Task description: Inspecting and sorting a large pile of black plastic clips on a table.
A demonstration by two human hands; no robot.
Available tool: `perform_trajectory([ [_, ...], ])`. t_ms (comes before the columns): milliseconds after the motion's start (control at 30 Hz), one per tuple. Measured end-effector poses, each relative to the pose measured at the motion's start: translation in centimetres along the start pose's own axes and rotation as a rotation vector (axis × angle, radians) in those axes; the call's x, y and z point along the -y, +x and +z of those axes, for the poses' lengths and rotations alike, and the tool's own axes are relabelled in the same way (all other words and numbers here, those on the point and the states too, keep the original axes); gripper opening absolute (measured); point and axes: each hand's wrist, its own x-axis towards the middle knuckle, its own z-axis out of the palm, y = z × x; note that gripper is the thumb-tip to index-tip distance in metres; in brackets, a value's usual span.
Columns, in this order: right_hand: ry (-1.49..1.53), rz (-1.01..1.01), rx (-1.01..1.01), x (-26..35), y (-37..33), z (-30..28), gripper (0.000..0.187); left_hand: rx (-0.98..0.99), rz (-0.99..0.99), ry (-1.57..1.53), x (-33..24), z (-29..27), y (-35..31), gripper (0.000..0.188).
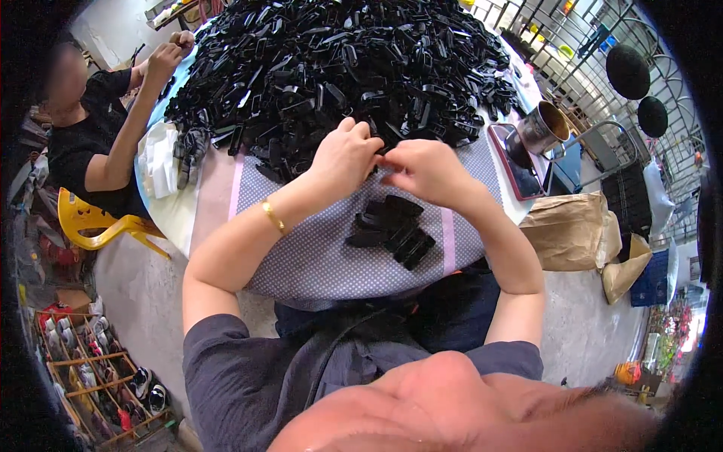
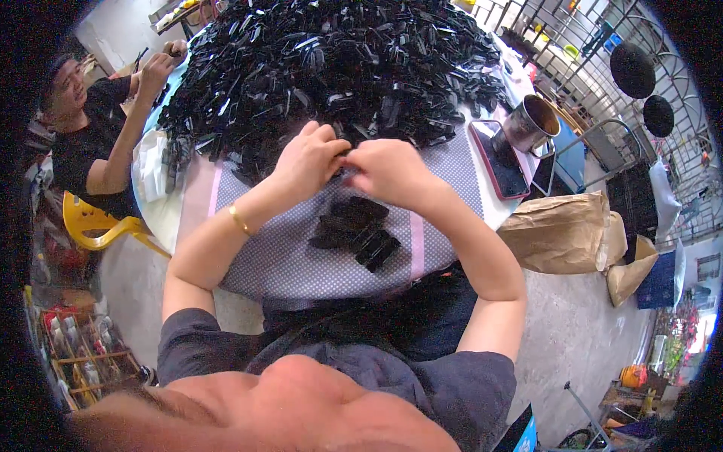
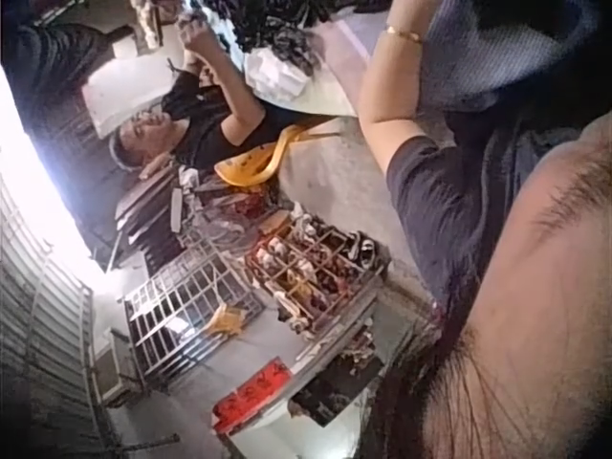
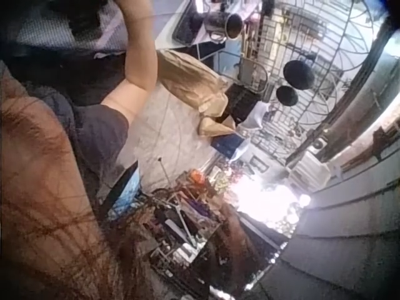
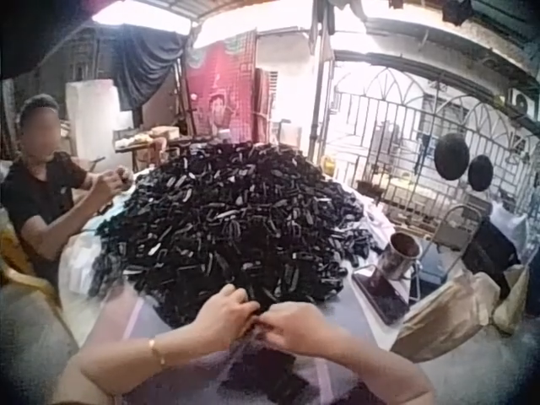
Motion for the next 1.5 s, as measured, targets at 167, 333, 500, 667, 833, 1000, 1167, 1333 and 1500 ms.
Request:
perform_trajectory([
  [167, -0.170, -0.045, 0.110, 0.2, 1.1, 2.5, 0.016, 0.084, 0.029, 0.116, 0.4, 0.0, 0.3, 0.015],
  [333, -0.028, -0.105, 0.091, -0.1, 1.3, 2.5, 0.016, 0.175, 0.063, -0.050, 1.8, -1.9, -0.2, 0.019],
  [500, 0.146, -0.159, -0.032, 0.4, 1.4, 2.5, 0.023, 0.139, -0.028, -0.243, 2.0, -5.4, -0.4, 0.019],
  [667, 0.075, -0.201, -0.003, -0.1, 1.5, 3.9, 0.027, 0.242, -0.137, -0.014, 1.4, -3.8, -1.0, 0.019],
  [833, 0.116, -0.161, 0.110, -1.7, 0.6, 1.8, 0.028, 0.223, -0.127, 0.109, 0.0, -2.2, -0.6, 0.018],
  [1000, 0.486, 0.133, 0.071, -2.4, 0.6, -0.3, 0.036, -0.010, -0.139, -0.047, 0.9, -1.8, -1.1, 0.020],
  [1167, 0.898, 0.345, -0.102, -2.6, 0.8, -0.3, 0.037, -0.052, -0.377, -0.633, 1.2, -2.5, -0.7, 0.023],
  [1333, 1.343, 0.358, -0.449, -0.7, 1.1, 0.4, 0.029, 0.102, -0.577, -1.326, 1.0, -1.4, -0.6, 0.023],
  [1500, 1.019, 0.369, -0.291, -1.0, 0.6, 1.6, 0.024, 0.071, -0.534, -1.404, 0.5, -0.8, -0.7, 0.019],
])
